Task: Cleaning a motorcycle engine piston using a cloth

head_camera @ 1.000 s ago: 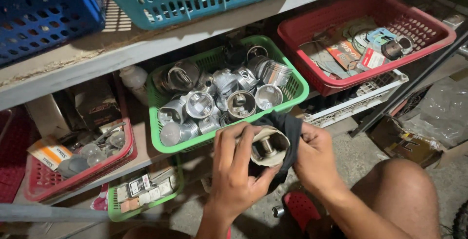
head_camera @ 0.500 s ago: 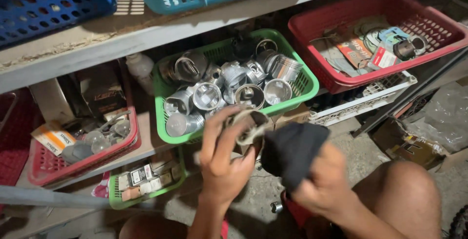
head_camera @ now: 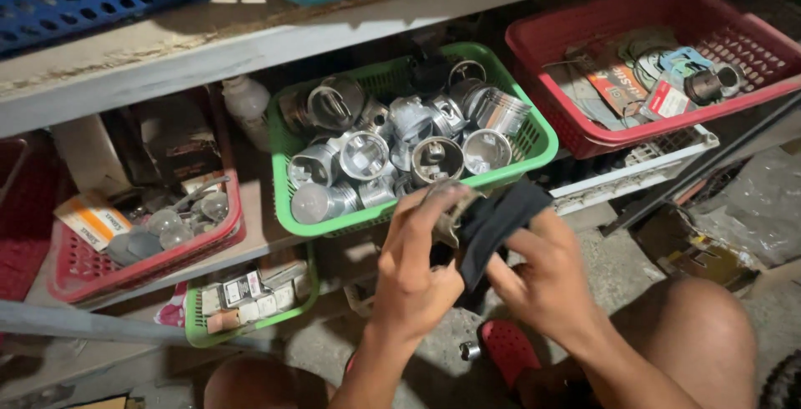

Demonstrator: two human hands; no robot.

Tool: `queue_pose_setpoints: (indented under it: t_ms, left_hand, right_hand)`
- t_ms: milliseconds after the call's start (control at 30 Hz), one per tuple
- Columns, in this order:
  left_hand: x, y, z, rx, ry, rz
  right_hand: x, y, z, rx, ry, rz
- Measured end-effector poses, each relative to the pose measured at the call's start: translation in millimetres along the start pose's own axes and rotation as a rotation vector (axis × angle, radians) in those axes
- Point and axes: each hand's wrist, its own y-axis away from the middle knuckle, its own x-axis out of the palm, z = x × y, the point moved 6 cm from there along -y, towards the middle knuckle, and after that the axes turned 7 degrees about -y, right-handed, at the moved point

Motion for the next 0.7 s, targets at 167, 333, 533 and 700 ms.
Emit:
queue_pose_setpoints:
  t_ms: [167,333,533,700]
  left_hand:
    - [3.6,-2.4,6.1,-0.036,-0.039,0.023]
    - [-8.6,-10.4,-12.7,-0.108,0.001,0.123]
    - [-31.2,-25.0,-1.0,-0.127,-0.017,-0.082]
    - [-79.3,-47.7,43.2,-0.133,-0.402,-0.250]
  right_hand:
    - [2.8,4.3,13.8,-0.067,0.000,0.012]
    - [-2.8,16.4,-16.5,-0.063,-0.010,0.169]
    - [-34.7,0.3,6.7,0.059,-0.278,-0.130]
    - [-30.5,-3.8,8.1,0.044,-0.274,-0.072]
